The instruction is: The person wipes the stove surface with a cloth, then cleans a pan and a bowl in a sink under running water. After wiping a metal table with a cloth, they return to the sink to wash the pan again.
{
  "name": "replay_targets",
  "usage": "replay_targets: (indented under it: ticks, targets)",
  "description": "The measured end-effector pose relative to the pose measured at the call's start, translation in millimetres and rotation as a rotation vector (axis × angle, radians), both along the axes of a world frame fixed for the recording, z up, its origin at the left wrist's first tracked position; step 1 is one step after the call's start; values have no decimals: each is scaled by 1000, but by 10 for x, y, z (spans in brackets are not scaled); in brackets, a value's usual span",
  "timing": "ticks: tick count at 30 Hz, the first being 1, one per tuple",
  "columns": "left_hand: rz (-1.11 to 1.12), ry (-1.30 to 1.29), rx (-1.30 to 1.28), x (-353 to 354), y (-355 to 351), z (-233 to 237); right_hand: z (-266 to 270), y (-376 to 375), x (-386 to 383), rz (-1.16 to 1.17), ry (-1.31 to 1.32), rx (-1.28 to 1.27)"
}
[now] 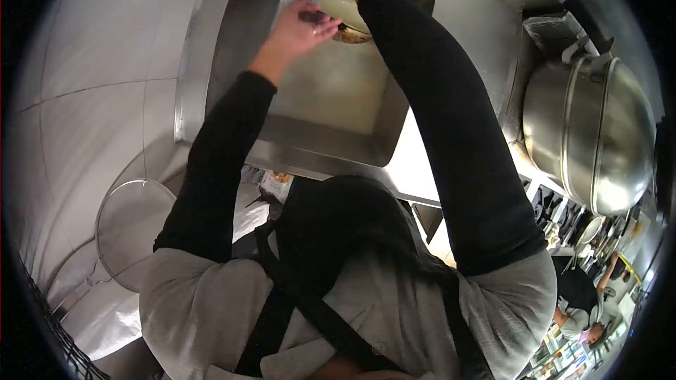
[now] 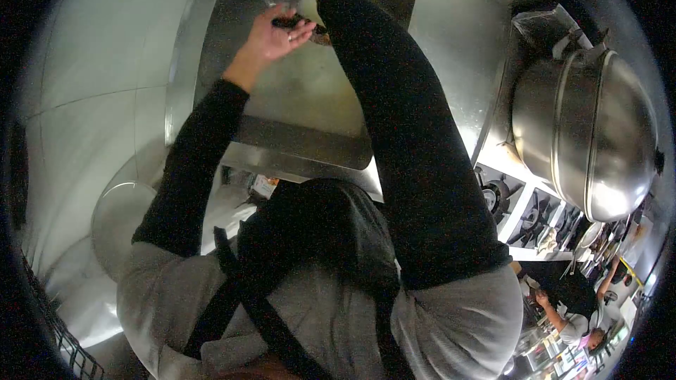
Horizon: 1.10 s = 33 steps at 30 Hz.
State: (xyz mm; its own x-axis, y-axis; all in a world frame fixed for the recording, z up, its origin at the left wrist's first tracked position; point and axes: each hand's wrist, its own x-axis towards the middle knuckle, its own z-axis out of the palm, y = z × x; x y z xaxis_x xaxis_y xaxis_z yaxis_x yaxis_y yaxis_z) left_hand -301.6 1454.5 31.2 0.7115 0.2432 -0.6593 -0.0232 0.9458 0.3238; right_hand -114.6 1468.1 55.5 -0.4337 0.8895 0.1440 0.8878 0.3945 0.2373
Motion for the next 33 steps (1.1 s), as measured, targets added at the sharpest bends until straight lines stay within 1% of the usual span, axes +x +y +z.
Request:
replay_targets:
  ticks: [1, 2, 3, 4, 5, 6, 7, 9, 11, 12, 14, 15, 17, 18, 19, 20, 21, 22, 23, 24, 25, 26, 27, 28, 30, 31, 32, 33]
  targets:
    - [6, -70, -108, 111, 101, 26, 217, -23, -76, -101, -2, -120]
    - [11, -78, -106, 234, 162, 44, 502, -64, -187, -198, -5, -238]
    - [-46, -207, -31, 388, 209, 38, 587, -43, -217, -296, -8, -354]
    - [-102, -338, 49, 522, 306, 62, 616, -96, -263, -291, -18, -347]
    - [-97, -353, 58, 646, 484, -25, 473, -163, -231, -349, 341, -102]
    - [-90, -351, 83, 850, 572, 4, 349, -250, -140, -391, 696, 151]
    - [-88, -332, 107, 1008, 592, 67, 335, -326, -18, -418, 1048, 410]
    - [-99, -279, 132, 1247, 598, 117, 706, -845, -9, -851, 1414, -88]
    - [-139, -227, 120, 1265, 507, 95, 678, -1168, 34, -899, 1435, -76]
    - [-164, -197, 99, 1177, 405, 56, 589, -1311, 63, -898, 1432, -73]
    - [-246, -107, 41, 823, 132, -151, 366, -1520, 130, -847, 1730, -133]
    - [-291, -26, -8, 531, -54, -312, 291, -1576, 139, -851, 1733, -148]
    - [-391, 255, -33, -62, -424, -647, 146, -1660, 159, -693, 1735, -237]
    - [-489, 485, 39, -385, -581, -772, 124, -1600, 130, -641, 1720, -256]
    - [-598, 358, 221, -789, -686, -1073, 176, -1455, 88, -590, 1701, -274]
    - [-703, 215, 409, -1033, -736, -1292, 289, -1308, 50, -510, 1752, -314]
    - [-720, 220, 410, -1068, -804, -1306, 345, -1132, 5, -426, 1797, -354]
    - [-654, 369, 348, -1091, -870, -1303, 29, -752, 109, -267, 1649, -254]
    - [-579, 519, 278, -1136, -951, -1318, -256, -446, 184, -190, 1573, -220]
    - [-576, 524, 265, -1186, -1019, -1372, -520, -158, 246, -114, 1499, -182]
    - [-505, 431, 233, -1203, -1017, -1434, -611, 58, 246, -234, 1825, -414]
    - [-430, 336, 214, -1202, -957, -1435, -587, 243, 201, -353, 2129, -660]
    - [-296, 214, 116, -1141, -944, -1279, -390, 139, -103, -309, 1797, -181]
    - [-277, 208, 134, -985, -884, -1067, -105, -21, -269, -280, 1787, -181]
    - [227, 24, -78, -658, -795, -637, 448, -323, -398, -452, 1384, -269]
    - [267, 2, -118, -460, -679, -469, 346, -325, -433, -360, 1295, 21]
    - [304, -26, -158, -246, -487, -352, 444, -441, -493, -477, 1420, 48]
    - [327, -60, -143, -19, -192, -558, 553, -640, -569, -597, 1541, 79]
